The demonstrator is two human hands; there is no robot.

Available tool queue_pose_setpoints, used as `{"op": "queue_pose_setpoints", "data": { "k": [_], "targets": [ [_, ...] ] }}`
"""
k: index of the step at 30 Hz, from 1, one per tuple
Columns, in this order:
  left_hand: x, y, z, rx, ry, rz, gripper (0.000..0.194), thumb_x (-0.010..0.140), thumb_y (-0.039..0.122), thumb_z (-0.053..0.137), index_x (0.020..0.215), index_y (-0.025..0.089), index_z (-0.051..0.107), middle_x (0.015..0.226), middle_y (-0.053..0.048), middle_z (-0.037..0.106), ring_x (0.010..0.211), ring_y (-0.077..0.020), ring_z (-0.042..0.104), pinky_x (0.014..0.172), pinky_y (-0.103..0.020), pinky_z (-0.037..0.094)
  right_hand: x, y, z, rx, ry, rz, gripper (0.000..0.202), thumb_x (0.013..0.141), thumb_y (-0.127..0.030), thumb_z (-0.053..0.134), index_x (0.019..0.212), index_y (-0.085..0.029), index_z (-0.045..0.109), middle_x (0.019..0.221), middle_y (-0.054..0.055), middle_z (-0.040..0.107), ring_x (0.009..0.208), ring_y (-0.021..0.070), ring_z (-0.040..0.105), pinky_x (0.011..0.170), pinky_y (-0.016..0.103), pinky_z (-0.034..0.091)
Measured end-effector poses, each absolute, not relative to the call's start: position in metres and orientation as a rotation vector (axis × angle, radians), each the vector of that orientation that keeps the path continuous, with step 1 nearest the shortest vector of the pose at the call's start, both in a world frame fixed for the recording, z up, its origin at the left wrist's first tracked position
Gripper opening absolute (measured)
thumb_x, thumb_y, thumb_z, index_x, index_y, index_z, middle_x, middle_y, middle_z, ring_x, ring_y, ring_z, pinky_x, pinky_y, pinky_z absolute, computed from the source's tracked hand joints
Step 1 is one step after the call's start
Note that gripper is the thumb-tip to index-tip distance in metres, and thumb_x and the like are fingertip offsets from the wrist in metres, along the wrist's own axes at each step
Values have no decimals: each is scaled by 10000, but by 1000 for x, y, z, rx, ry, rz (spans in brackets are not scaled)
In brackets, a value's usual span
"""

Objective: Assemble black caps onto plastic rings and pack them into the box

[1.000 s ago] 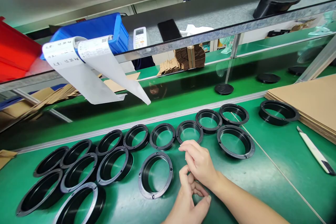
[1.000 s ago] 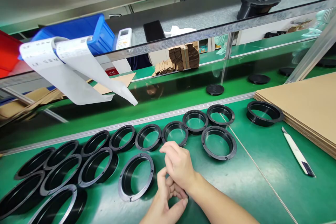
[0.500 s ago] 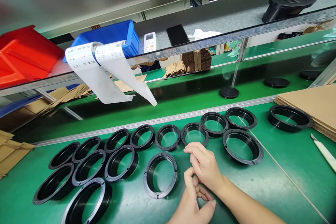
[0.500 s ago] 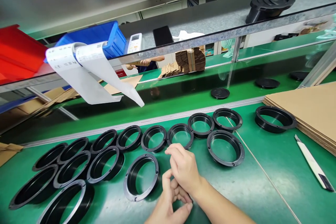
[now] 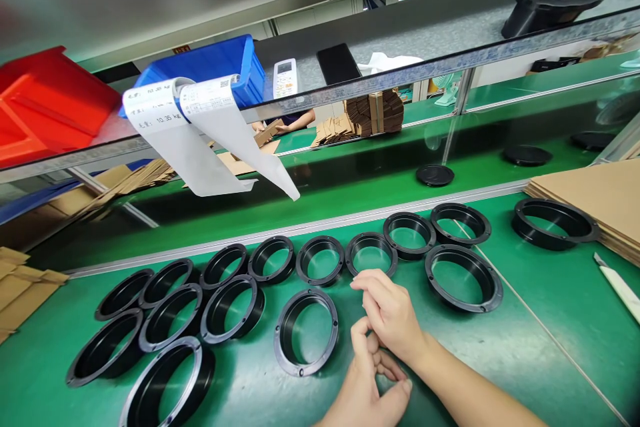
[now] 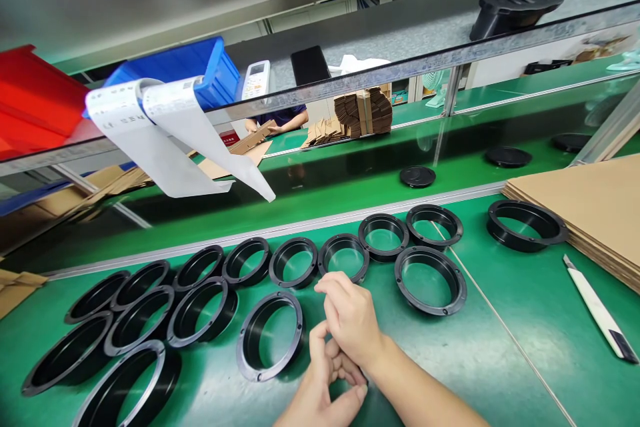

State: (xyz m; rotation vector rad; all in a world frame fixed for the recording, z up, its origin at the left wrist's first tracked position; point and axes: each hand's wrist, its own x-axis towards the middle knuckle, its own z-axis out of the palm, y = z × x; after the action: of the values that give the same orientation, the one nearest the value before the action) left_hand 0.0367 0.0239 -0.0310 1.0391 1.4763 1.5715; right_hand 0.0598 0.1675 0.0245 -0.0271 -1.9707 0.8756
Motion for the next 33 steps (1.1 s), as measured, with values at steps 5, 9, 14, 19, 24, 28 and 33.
{"op": "queue_pose_setpoints", "data": {
  "k": [5, 9, 14, 19, 24, 28, 33],
  "targets": [
    [37, 25, -30, 1033, 1478, 1560, 727, 843, 255, 687, 1370, 220, 187, 1056, -85, 601, 813, -189, 648, 724, -328, 508, 60, 167, 24, -31, -1968, 873, 353, 941, -2, 379, 1083, -192, 640, 1057, 61, 672, 864, 156, 684, 674, 257, 527],
    [37, 25, -29, 1022, 1488, 1552, 742, 842, 289, 693, 1373, 213, 181, 1059, -90, 597, 814, -192, 648, 726, -334, 507, 60, 167, 25, -34, -1968, 872, 354, 939, 2, 380, 1080, -192, 639, 1054, 61, 674, 871, 158, 687, 682, 259, 528],
    [37, 25, -28, 1000, 1509, 1526, 746, 842, 335, 709, 1360, 215, 186, 1059, -91, 593, 820, -194, 646, 732, -342, 507, 60, 168, 26, -31, -1965, 861, 362, 932, 0, 376, 1087, -194, 640, 1053, 68, 679, 879, 167, 693, 689, 261, 546],
    [37, 25, -28, 1017, 1491, 1539, 734, 851, 321, 701, 1363, 216, 185, 1064, -96, 592, 825, -196, 644, 736, -348, 503, 60, 168, 27, -22, -1963, 851, 360, 924, 5, 384, 1082, -190, 642, 1049, 65, 680, 873, 166, 693, 688, 259, 550],
    [38, 25, -27, 1004, 1504, 1544, 752, 849, 346, 717, 1364, 217, 184, 1066, -94, 590, 817, -194, 644, 733, -345, 502, 60, 168, 27, -24, -1966, 853, 352, 933, -2, 384, 1083, -190, 642, 1054, 66, 680, 882, 170, 699, 698, 259, 548],
    [38, 25, -29, 1007, 1509, 1543, 744, 856, 357, 706, 1366, 216, 182, 1066, -95, 592, 818, -194, 645, 732, -342, 503, 60, 168, 27, -25, -1964, 859, 349, 942, -12, 379, 1084, -194, 641, 1052, 69, 680, 883, 169, 697, 703, 255, 551],
    [35, 26, -38, 1013, 1502, 1544, 770, 846, 421, 704, 1369, 217, 176, 1057, -94, 593, 784, -189, 640, 707, -341, 500, 59, 168, 26, -25, -1968, 846, 358, 936, -10, 373, 1088, -195, 639, 1040, 72, 679, 838, 164, 689, 666, 252, 551]
  ]
}}
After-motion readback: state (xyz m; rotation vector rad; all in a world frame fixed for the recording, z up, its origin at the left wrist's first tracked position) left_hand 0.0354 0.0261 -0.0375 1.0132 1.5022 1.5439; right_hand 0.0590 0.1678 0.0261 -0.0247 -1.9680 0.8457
